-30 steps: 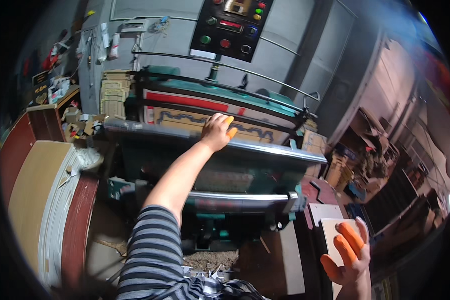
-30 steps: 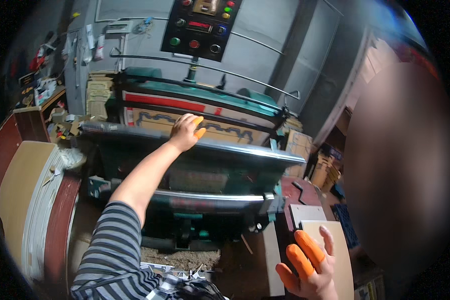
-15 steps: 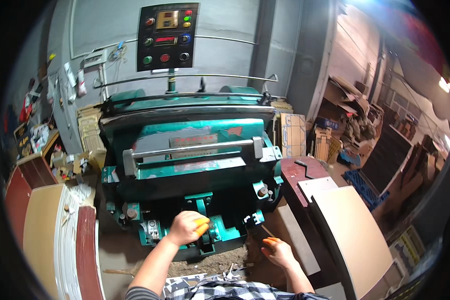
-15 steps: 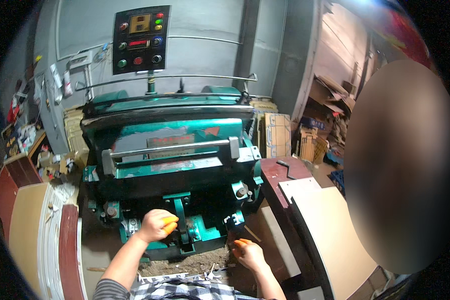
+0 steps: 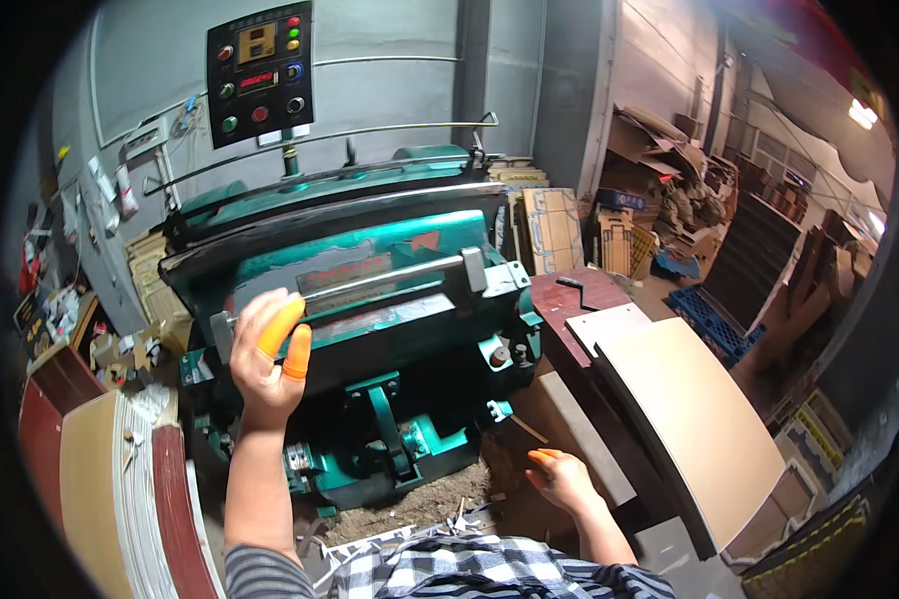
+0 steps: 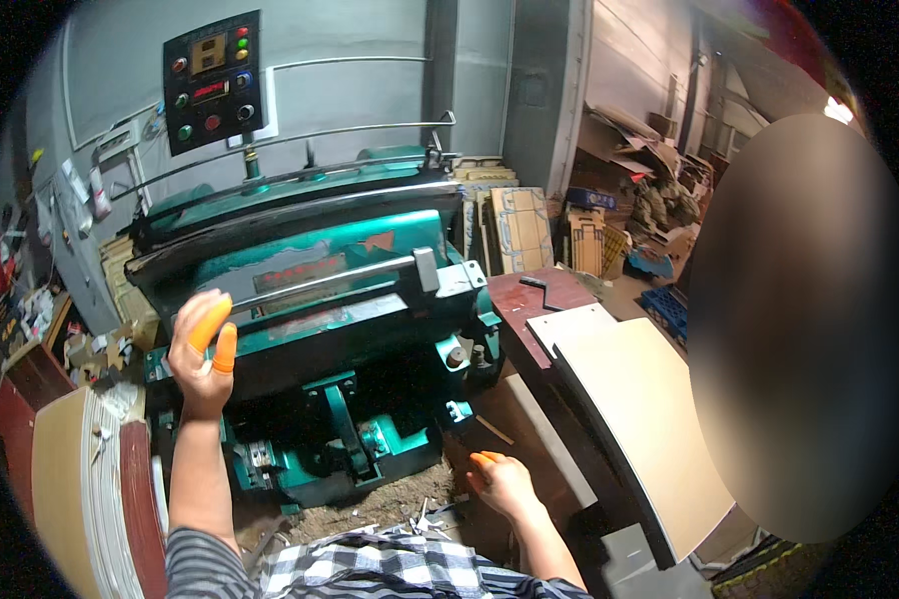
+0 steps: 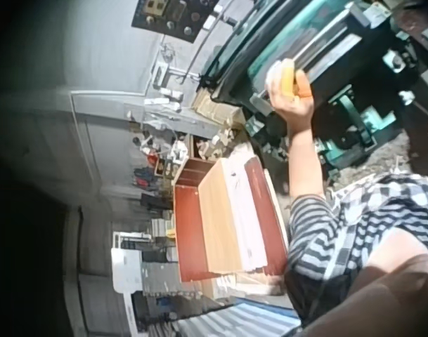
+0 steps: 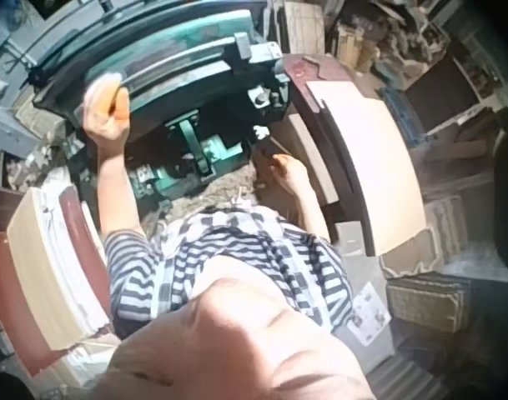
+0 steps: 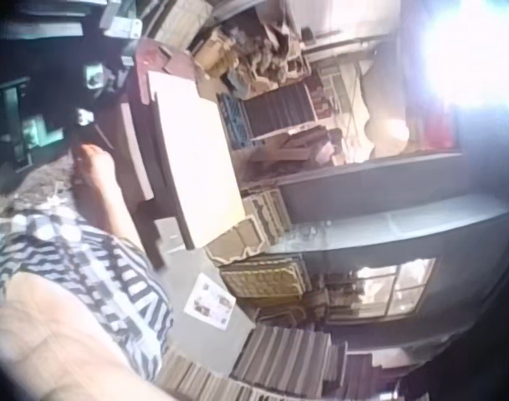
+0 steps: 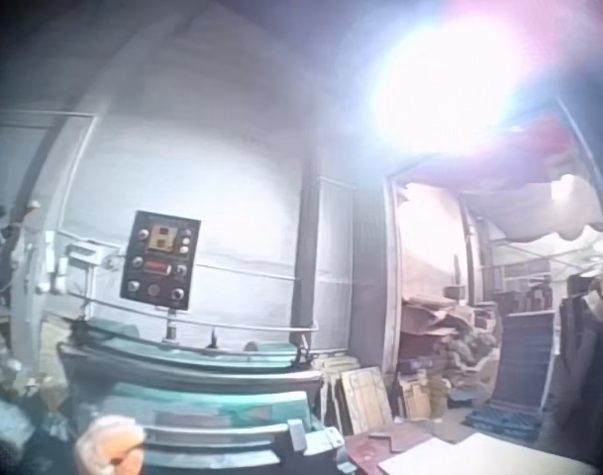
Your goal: The person repeatedly places sheets of cardboard onto a hydraulic guillotine cutter, aligns them, and operates the machine to trim the edges. After each cut, the person removes the trimmed sheet and stacks it on a nearby table.
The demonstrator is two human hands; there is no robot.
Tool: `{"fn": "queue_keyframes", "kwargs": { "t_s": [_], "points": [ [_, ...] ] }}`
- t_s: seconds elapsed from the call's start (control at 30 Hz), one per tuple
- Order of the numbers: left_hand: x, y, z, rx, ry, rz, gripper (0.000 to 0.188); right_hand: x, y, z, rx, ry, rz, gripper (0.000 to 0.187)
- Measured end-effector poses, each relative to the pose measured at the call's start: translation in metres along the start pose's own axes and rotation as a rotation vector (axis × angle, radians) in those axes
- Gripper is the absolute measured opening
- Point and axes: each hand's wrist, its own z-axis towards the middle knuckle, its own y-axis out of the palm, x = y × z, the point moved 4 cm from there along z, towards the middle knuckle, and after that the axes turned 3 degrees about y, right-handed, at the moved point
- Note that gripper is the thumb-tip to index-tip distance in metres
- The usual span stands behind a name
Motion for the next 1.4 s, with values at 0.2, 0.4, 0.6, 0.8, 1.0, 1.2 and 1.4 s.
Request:
{"fn": "queue_keyframes", "kwargs": {
  "t_s": [0.2,0.4,0.6,0.8,1.0,1.2,1.4],
  "points": [
    [-0.006,0.032,0.012,0.005,-0.055,0.075,0.026,0.03,-0.014,-0.04,0.028,0.193,-0.04,0.031],
    [-0.068,0.085,-0.039,-0.233,-0.214,0.265,0.031,0.037,-0.036,-0.049,0.173,0.122,-0.002,0.029],
    [-0.146,0.064,-0.229,-0.967,-0.895,0.583,0.072,0.02,-0.048,-0.027,0.248,-0.035,0.142,0.026],
    [-0.035,0.006,-0.291,-1.409,-0.996,0.424,0.09,-0.003,-0.005,0.029,0.125,-0.285,0.241,0.042],
    [0.097,-0.059,-0.239,-1.338,-0.677,0.372,0.067,-0.046,0.04,0.092,-0.324,-0.345,0.09,0.099],
    [0.082,-0.138,-0.224,-0.929,-0.441,0.44,0.04,-0.093,0.055,0.074,-0.142,-0.606,-0.171,0.039],
    [0.011,-0.234,-0.177,-1.025,-0.282,0.513,0.025,-0.179,0.098,0.067,-0.03,-0.586,-0.061,0.036]
  ]
}}
